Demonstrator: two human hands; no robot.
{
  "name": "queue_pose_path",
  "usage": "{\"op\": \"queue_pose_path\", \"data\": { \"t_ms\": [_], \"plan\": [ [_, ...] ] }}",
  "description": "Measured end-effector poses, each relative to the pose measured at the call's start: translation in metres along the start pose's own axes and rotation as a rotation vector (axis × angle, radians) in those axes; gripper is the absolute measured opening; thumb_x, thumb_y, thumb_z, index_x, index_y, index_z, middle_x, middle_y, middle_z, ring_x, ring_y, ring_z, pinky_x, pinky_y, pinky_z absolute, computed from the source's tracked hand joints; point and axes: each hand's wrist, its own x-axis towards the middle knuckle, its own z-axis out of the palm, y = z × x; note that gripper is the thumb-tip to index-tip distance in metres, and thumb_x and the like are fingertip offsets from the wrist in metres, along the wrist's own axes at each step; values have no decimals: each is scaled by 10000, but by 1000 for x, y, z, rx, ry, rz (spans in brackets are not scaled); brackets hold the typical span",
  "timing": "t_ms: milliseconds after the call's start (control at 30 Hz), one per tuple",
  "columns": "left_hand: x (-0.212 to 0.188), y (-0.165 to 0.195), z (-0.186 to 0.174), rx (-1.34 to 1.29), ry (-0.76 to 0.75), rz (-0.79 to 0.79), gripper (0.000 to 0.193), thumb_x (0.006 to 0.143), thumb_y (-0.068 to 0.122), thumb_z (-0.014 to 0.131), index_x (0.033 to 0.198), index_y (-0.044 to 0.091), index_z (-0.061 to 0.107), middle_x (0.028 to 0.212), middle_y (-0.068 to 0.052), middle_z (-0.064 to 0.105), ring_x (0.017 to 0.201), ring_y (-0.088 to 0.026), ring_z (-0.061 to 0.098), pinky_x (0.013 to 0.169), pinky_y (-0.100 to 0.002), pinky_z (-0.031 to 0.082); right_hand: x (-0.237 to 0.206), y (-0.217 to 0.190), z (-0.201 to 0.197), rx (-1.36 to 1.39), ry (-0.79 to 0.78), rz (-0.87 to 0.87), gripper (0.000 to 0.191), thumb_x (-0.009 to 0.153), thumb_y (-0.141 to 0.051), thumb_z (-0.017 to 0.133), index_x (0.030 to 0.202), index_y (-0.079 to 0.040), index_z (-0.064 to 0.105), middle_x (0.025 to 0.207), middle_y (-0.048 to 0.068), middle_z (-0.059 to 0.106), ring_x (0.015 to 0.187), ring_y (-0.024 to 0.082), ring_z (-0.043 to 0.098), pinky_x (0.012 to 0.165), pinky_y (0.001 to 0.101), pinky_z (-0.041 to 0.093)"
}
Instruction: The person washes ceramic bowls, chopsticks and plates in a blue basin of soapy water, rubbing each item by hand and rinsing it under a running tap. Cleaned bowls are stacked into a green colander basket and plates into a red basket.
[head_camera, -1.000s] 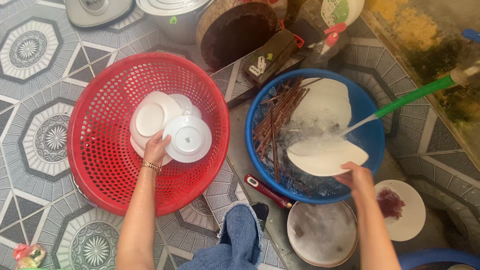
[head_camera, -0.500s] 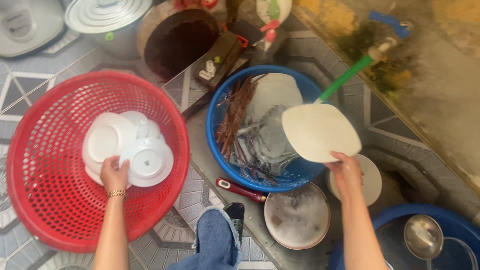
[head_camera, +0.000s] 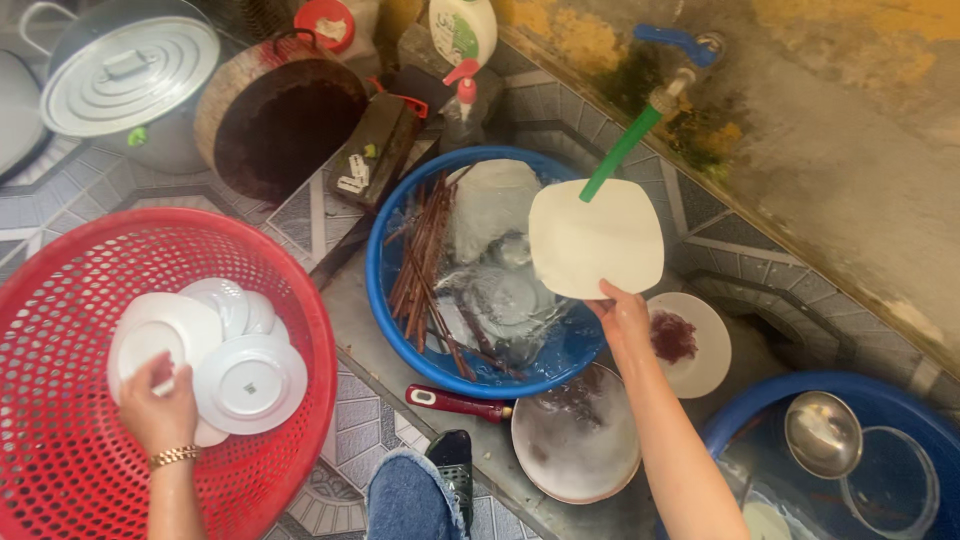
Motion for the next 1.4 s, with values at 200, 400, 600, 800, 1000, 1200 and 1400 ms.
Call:
{"op": "queue_pose_path", "data": {
  "t_ms": [200,400,600,800,1000,1200,1400],
  "plan": [
    [33,151,10,-582,-244,236,246,974,37,719,1219,51,715,1122,-92,693,987,-177,670,840,-304,565,-13,32,-7,28,-39,141,397,861,4,674,1251,35,607,1227,144,675,1089,277,690,931,440,609],
    [26,288,70,-878,-794,88,332,985,270,600,1223,57,690,1014,-81,746,867,-154,720,713,-271,564,-13,53,36,37,-168,242,301,858,-35,721,1142,53,679,1129,145,730,1015,261,719,840,384,612],
    [46,303,109,-1032,-1223,-437,764,1003,623,348,1284,-25,638,1021,-166,777,900,-224,738,783,-330,582,-59,17,46,-737,-157,-240,311,879,-77,676,1183,-23,713,1070,139,759,946,277,728,754,411,571],
    [42,350,173,-1496,-1491,-813,572,1010,415,543,1314,-70,550,1258,-192,701,1151,-245,682,997,-339,558,-85,-21,32,-1394,-179,-1117,560,809,66,581,1335,-96,677,1152,93,684,1081,307,688,846,415,572],
    [-9,395,213,-1555,-1479,-576,435,1007,206,658,1284,-128,617,1236,-187,706,1089,-238,697,963,-372,552,-67,-20,-17,-1126,129,-997,488,876,24,631,1341,-125,610,1363,96,632,1242,288,614,1037,390,502],
    [-35,432,222,-1630,-1398,-517,425,1003,214,628,1337,-48,611,1242,-144,714,1073,-215,704,952,-377,548,-49,-9,-47,88,19,-174,476,1043,-96,467,1515,-51,422,1467,100,553,1305,241,558,1057,480,461],
    [-23,417,216,-1617,-1336,-530,422,1004,166,629,1378,-18,565,1294,-125,688,1149,-216,681,1003,-379,548,-21,-10,-10,36,-40,-14,668,884,61,471,1513,-141,371,1528,-9,452,1319,223,494,1021,491,439]
  ]
}}
